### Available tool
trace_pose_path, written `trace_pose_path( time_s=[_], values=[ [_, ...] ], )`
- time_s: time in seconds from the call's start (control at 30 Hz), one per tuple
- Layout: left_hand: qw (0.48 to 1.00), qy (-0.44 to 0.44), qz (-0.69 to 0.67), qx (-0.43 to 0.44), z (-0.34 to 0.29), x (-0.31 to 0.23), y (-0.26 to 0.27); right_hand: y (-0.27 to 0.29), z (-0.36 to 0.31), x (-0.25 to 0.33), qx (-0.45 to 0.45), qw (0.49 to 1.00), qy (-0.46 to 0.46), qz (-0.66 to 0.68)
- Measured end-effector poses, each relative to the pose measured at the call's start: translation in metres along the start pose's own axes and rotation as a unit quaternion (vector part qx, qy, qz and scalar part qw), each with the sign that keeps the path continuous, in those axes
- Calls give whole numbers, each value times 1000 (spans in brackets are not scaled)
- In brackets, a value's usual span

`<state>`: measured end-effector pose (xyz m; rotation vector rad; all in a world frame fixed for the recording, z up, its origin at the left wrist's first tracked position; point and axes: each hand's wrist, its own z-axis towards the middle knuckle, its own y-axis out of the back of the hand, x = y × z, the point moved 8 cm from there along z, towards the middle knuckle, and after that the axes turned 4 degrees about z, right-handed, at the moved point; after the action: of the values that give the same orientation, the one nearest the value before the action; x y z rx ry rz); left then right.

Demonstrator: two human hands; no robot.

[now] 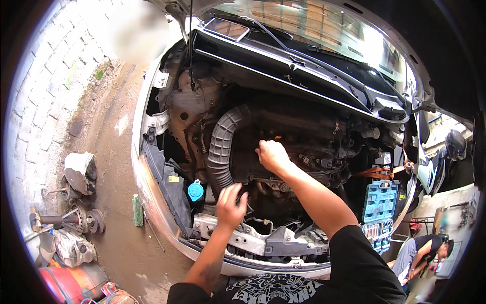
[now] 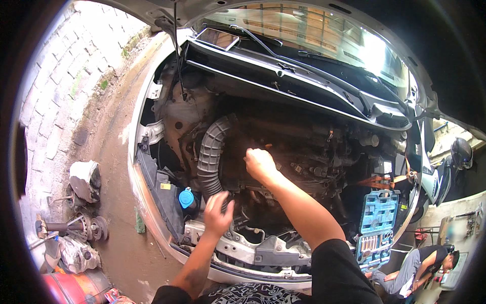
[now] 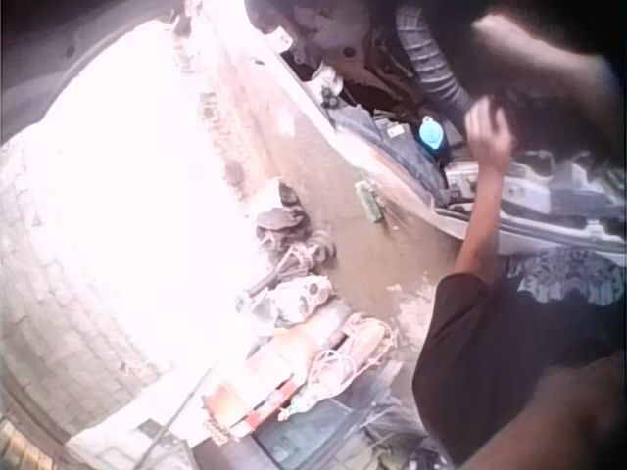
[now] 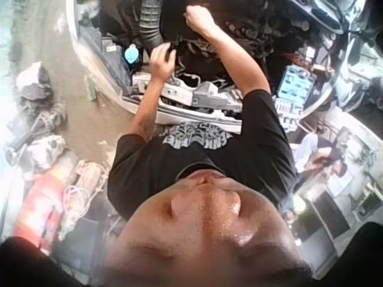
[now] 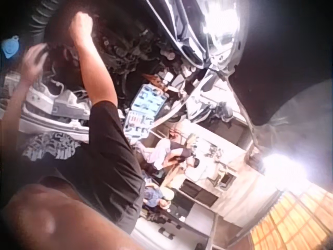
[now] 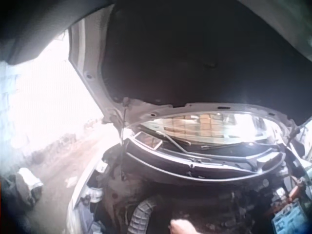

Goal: The person removes ignition coils from a car engine using a socket wrench and by hand, placing the components aside on the car frame.

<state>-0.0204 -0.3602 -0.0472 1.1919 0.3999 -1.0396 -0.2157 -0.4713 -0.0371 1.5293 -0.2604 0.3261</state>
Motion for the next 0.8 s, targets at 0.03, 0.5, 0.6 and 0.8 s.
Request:
trace_pose_path(
  time_s=[0.03,0.5,0.6,0.8],
  values=[
    [1000,-2,-20,-1,20,2,-19,-8,4,-1,25,999,-25,-16],
    [981,95,-167,36,109,53,-126,-9,-8,18,-26,997,72,28],
    [980,114,-159,36,110,64,-130,-9,-3,19,-7,998,64,26],
    [987,98,-113,65,115,63,-132,-14,6,14,2,998,66,-11]
  ],
)
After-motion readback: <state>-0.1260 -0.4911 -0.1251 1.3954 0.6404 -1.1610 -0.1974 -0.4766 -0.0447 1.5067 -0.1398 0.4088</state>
